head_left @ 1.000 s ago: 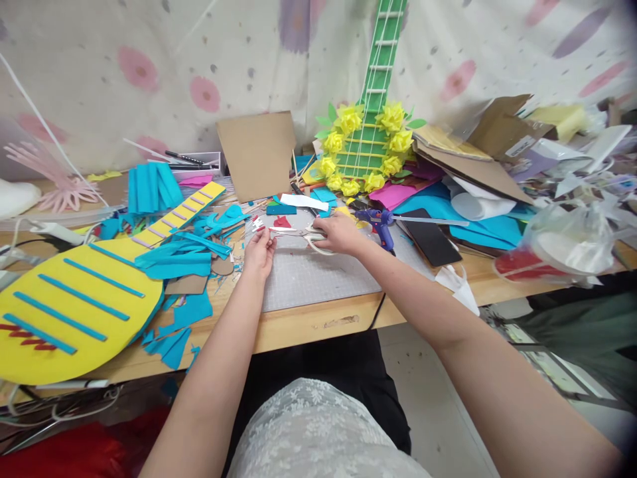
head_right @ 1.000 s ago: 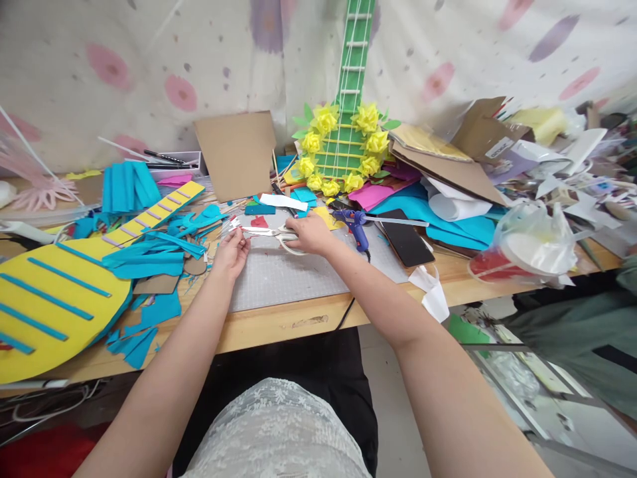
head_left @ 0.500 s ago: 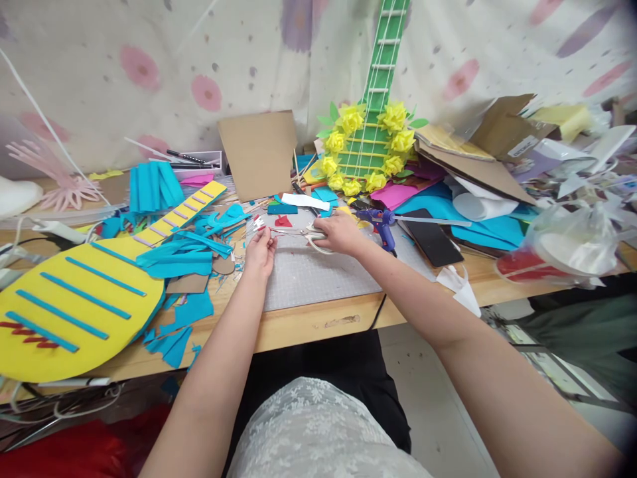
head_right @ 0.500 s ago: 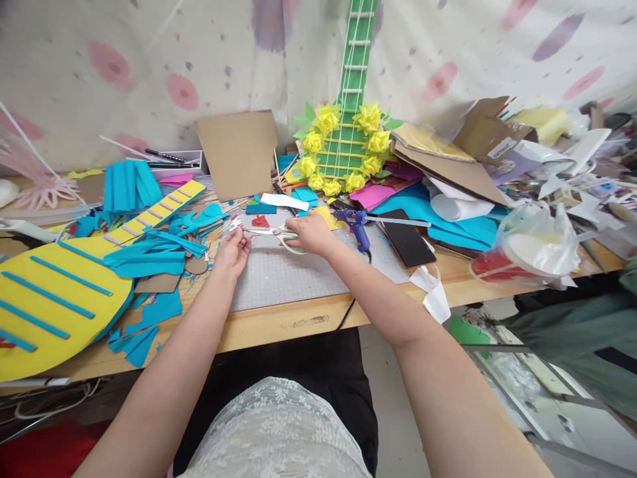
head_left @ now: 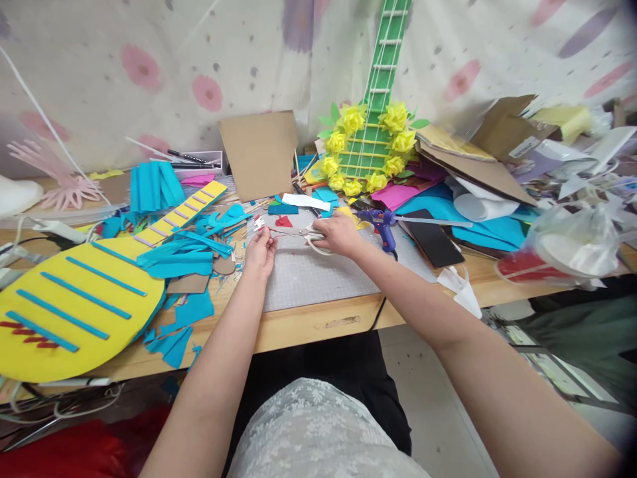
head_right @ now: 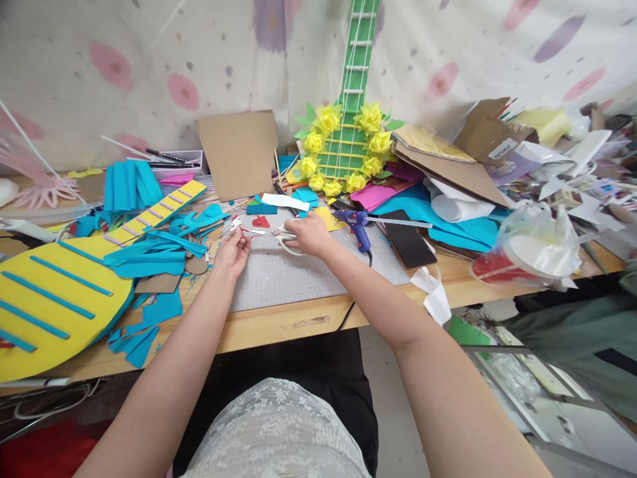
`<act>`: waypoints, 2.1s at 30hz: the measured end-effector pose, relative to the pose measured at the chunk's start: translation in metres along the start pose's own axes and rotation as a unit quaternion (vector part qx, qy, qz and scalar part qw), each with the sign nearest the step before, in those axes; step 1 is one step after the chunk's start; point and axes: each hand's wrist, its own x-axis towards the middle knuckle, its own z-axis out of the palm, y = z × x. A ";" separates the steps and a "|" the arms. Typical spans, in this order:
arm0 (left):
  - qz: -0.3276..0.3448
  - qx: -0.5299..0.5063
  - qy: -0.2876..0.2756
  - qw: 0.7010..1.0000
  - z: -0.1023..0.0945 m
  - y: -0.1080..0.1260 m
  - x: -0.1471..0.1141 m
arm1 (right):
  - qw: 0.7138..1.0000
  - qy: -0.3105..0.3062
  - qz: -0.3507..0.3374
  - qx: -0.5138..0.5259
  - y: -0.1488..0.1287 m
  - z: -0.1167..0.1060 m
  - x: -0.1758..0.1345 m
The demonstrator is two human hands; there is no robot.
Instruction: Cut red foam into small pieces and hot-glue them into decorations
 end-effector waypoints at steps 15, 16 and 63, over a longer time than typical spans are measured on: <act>-0.005 -0.016 -0.003 1.000 -0.001 0.000 -0.001 | 0.996 0.012 0.082 0.016 0.001 0.002 -0.001; -0.003 -0.015 -0.004 1.000 -0.001 0.000 0.000 | 0.994 0.016 0.107 0.011 0.002 0.004 -0.001; 0.262 0.295 -0.024 0.919 -0.032 -0.002 0.019 | 0.896 0.121 0.123 0.410 -0.098 0.060 0.054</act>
